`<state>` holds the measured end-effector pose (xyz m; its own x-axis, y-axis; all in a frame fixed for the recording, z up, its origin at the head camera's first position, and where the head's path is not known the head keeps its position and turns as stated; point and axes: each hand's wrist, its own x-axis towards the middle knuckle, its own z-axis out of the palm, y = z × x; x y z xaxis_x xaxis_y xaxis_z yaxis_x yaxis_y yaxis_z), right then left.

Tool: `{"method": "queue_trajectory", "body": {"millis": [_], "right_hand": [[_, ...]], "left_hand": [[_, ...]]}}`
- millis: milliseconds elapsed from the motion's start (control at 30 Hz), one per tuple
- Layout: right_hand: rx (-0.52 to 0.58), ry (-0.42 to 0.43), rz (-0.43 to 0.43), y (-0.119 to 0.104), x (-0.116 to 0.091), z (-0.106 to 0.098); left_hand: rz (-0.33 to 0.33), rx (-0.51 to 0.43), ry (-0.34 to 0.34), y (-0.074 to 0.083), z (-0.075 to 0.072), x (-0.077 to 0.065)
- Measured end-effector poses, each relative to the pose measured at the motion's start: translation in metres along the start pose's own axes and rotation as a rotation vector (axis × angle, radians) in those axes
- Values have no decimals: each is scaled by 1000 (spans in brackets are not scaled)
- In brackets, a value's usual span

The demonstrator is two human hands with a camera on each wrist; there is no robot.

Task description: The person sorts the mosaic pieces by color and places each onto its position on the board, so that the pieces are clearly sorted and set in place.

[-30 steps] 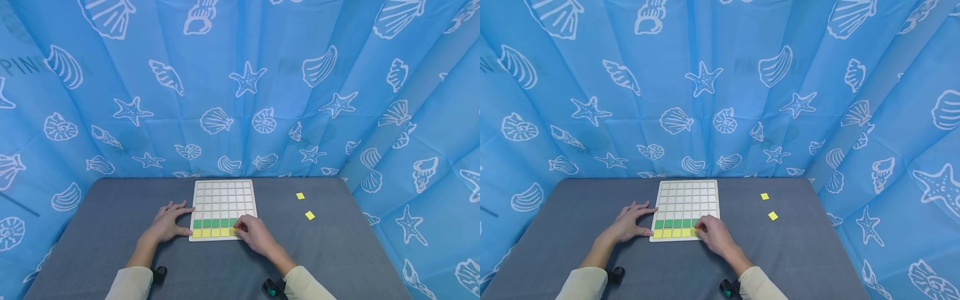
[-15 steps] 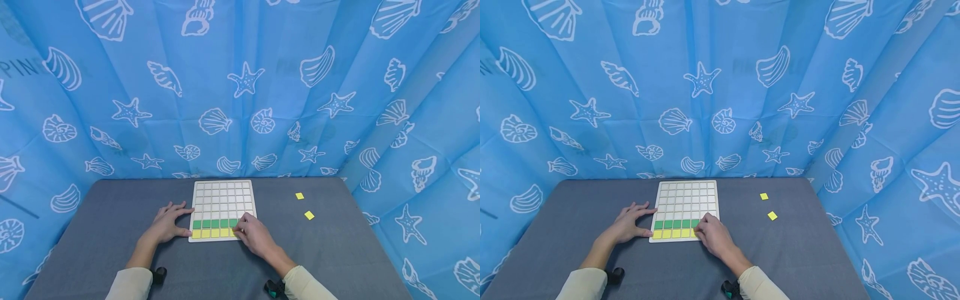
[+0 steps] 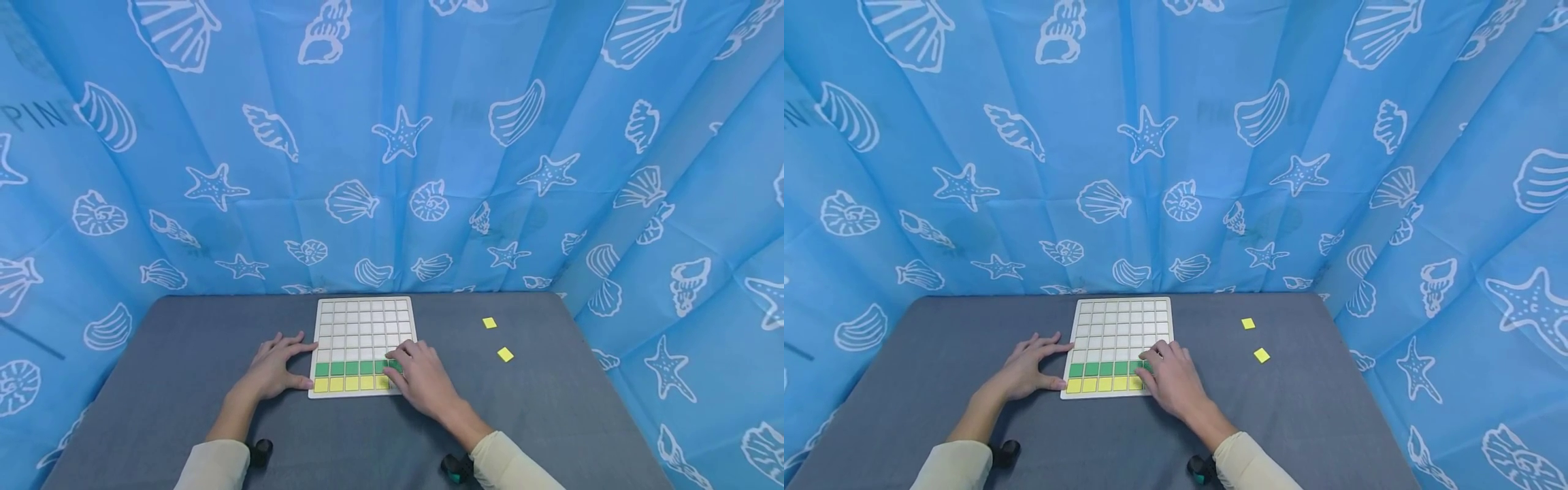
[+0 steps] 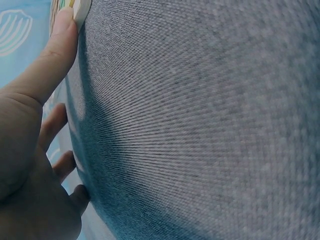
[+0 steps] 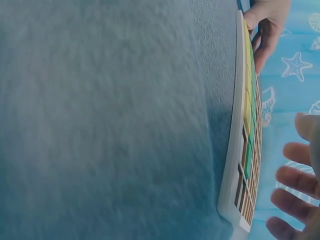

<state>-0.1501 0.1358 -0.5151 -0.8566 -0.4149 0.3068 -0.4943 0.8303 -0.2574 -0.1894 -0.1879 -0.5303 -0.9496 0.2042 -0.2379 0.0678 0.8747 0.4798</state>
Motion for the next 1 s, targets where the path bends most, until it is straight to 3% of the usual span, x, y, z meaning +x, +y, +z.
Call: {"method": "queue_trajectory", "body": {"millis": [367, 767, 1000], "right_hand": [[-97, -14, 76, 14, 1, -6], [-128, -113, 151, 41, 5, -5], [-131, -115, 200, 59, 6, -4]], "left_hand": [[2, -10, 3, 0, 1, 0], [5, -16, -3, -1, 0, -1], [5, -10, -10, 0, -2, 0]]}}
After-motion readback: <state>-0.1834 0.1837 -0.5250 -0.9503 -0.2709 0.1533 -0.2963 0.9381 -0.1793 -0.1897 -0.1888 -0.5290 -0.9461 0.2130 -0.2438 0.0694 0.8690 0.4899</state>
